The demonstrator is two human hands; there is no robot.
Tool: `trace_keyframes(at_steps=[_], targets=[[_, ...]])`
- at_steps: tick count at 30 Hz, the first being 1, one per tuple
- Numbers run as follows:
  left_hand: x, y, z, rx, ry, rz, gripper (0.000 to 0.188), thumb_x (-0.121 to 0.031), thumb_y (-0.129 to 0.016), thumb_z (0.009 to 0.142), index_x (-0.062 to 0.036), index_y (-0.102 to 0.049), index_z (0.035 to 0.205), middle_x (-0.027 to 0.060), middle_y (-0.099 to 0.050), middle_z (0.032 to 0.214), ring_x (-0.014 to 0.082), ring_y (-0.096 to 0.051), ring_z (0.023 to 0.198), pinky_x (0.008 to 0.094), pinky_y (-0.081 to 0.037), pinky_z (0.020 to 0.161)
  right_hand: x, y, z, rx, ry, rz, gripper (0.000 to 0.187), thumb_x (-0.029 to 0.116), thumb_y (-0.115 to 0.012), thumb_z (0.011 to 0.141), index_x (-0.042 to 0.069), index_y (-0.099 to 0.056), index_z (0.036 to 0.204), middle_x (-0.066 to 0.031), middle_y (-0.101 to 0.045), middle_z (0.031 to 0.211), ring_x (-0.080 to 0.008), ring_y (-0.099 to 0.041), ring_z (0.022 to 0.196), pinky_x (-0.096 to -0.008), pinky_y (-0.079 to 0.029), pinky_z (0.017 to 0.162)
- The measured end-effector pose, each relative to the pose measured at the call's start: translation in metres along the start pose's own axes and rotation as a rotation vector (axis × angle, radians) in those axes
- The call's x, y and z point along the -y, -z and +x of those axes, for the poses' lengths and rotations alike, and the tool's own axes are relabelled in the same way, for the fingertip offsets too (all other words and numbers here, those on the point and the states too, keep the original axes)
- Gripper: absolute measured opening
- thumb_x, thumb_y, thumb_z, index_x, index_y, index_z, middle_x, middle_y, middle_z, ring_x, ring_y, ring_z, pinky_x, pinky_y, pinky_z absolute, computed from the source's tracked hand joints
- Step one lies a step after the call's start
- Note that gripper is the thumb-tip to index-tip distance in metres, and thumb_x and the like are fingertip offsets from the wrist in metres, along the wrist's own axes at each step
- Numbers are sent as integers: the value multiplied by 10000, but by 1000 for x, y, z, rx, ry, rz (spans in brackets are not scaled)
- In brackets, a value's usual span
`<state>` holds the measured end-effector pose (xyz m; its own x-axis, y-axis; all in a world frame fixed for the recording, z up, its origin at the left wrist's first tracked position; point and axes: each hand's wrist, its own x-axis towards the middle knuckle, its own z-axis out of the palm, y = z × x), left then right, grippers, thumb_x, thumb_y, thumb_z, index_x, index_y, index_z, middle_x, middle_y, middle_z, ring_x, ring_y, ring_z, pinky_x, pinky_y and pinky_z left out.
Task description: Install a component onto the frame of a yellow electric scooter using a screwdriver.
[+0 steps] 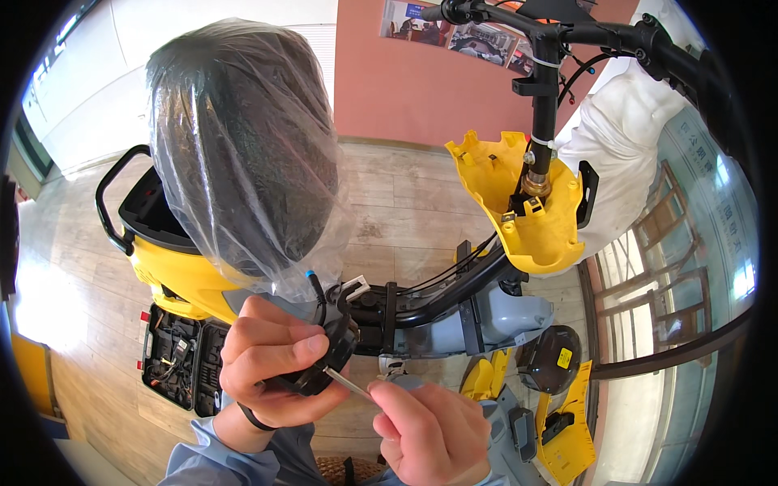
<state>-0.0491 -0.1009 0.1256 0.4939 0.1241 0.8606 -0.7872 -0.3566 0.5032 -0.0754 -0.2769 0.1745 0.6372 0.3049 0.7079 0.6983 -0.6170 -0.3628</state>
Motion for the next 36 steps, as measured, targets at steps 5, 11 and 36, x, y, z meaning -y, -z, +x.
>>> trace_keyframes(at_steps=[5,11,36], targets=[[-5,-5,-3,-16,45,28,497,-28,-860,517,-46,-742,999,34,-674,882,181,-618,736,283,-460,615,0,-3,7,-37,78,56,106,99,-676,909,23,-704,976,-87,-649,783,-232,-616,582,-307,-484,523],[-3,-7,-3,-28,56,40,492,-26,-855,513,-42,-742,992,39,-681,877,182,-620,735,278,-458,609,-2,-3,3,-110,93,-75,154,71,-782,820,36,-740,964,-47,-578,772,-174,-593,616,-283,-461,506],[-3,-5,-3,31,38,-8,496,-76,-874,541,-49,-746,1019,31,-674,885,179,-616,742,284,-464,630,0,0,0,-98,94,-172,107,155,-789,845,74,-759,908,-20,-586,707,-159,-603,575,-268,-461,495]])
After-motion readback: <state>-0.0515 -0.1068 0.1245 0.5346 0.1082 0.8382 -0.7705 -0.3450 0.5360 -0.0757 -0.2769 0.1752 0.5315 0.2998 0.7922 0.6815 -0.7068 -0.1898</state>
